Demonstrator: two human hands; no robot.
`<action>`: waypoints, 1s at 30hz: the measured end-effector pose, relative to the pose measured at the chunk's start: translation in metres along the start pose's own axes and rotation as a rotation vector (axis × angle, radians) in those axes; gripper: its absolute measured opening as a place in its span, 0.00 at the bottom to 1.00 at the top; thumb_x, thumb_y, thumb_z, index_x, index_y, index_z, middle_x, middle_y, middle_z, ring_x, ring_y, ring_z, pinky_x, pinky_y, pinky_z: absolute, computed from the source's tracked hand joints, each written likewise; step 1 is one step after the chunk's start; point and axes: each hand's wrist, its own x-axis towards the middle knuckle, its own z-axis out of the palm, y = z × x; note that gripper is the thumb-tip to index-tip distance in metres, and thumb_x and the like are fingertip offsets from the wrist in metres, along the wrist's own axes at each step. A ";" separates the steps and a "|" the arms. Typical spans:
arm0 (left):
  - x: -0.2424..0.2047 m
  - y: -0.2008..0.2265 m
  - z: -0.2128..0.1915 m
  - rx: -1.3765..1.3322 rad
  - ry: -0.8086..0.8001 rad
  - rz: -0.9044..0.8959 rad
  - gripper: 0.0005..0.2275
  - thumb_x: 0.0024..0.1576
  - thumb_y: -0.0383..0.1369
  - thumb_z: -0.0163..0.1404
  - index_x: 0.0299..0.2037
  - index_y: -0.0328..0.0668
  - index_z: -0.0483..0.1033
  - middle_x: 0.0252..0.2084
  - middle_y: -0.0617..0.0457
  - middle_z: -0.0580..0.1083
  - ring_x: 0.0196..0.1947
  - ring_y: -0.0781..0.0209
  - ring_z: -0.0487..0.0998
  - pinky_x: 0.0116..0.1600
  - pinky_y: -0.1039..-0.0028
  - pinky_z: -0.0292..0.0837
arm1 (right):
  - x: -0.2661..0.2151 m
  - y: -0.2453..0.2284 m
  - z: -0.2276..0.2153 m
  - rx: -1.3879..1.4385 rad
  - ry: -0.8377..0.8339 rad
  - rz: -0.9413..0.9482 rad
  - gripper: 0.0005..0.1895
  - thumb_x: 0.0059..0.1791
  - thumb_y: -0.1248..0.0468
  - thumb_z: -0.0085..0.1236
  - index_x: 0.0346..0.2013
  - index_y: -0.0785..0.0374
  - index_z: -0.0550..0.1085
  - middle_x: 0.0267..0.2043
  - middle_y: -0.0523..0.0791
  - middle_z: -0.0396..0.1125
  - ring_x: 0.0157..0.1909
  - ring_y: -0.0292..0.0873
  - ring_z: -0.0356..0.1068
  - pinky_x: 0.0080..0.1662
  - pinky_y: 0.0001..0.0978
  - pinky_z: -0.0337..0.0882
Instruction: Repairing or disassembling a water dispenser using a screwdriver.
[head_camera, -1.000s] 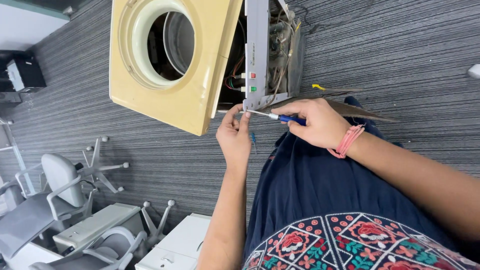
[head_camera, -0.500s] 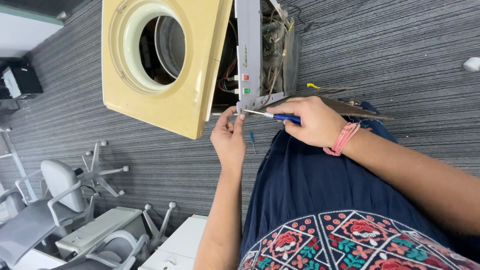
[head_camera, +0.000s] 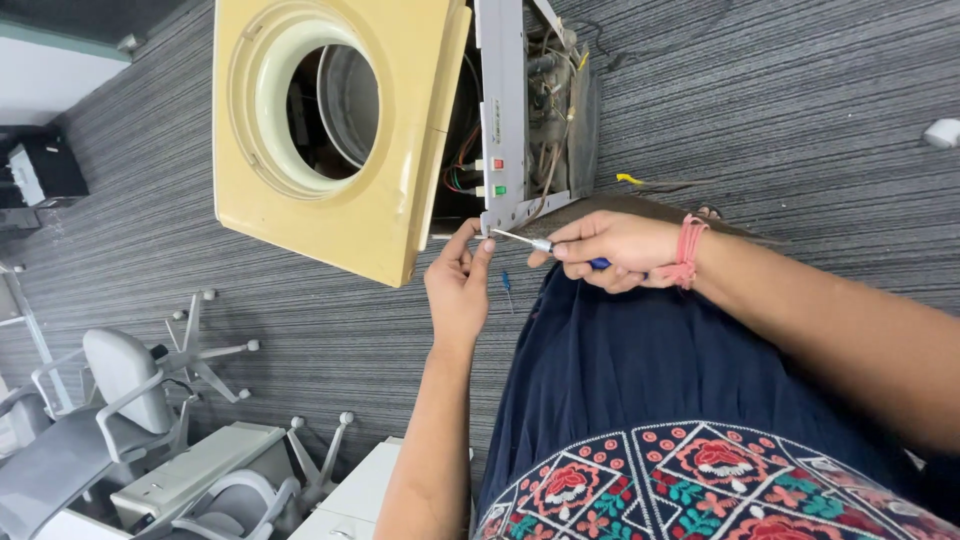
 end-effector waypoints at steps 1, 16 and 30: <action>0.004 0.003 0.001 -0.004 0.004 0.002 0.15 0.61 0.31 0.56 0.57 0.40 0.79 0.20 0.65 0.53 0.21 0.76 0.52 0.26 0.79 0.50 | -0.007 -0.012 0.008 -0.006 0.000 0.001 0.20 0.56 0.62 0.48 0.60 0.63 0.76 0.27 0.39 0.62 0.17 0.28 0.53 0.18 0.21 0.54; 0.007 0.002 0.008 -0.084 0.024 0.011 0.12 0.59 0.31 0.57 0.53 0.44 0.81 0.19 0.62 0.52 0.21 0.73 0.52 0.26 0.77 0.52 | -0.014 0.003 0.016 -0.540 0.282 -0.152 0.22 0.55 0.63 0.54 0.64 0.58 0.74 0.28 0.54 0.65 0.25 0.58 0.54 0.26 0.50 0.58; 0.010 0.006 0.008 -0.110 0.004 0.052 0.11 0.56 0.30 0.58 0.49 0.44 0.81 0.16 0.57 0.56 0.18 0.70 0.56 0.25 0.74 0.57 | -0.017 0.001 -0.015 -0.575 0.270 -0.076 0.28 0.52 0.67 0.54 0.69 0.55 0.70 0.37 0.52 0.73 0.34 0.57 0.67 0.40 0.40 0.70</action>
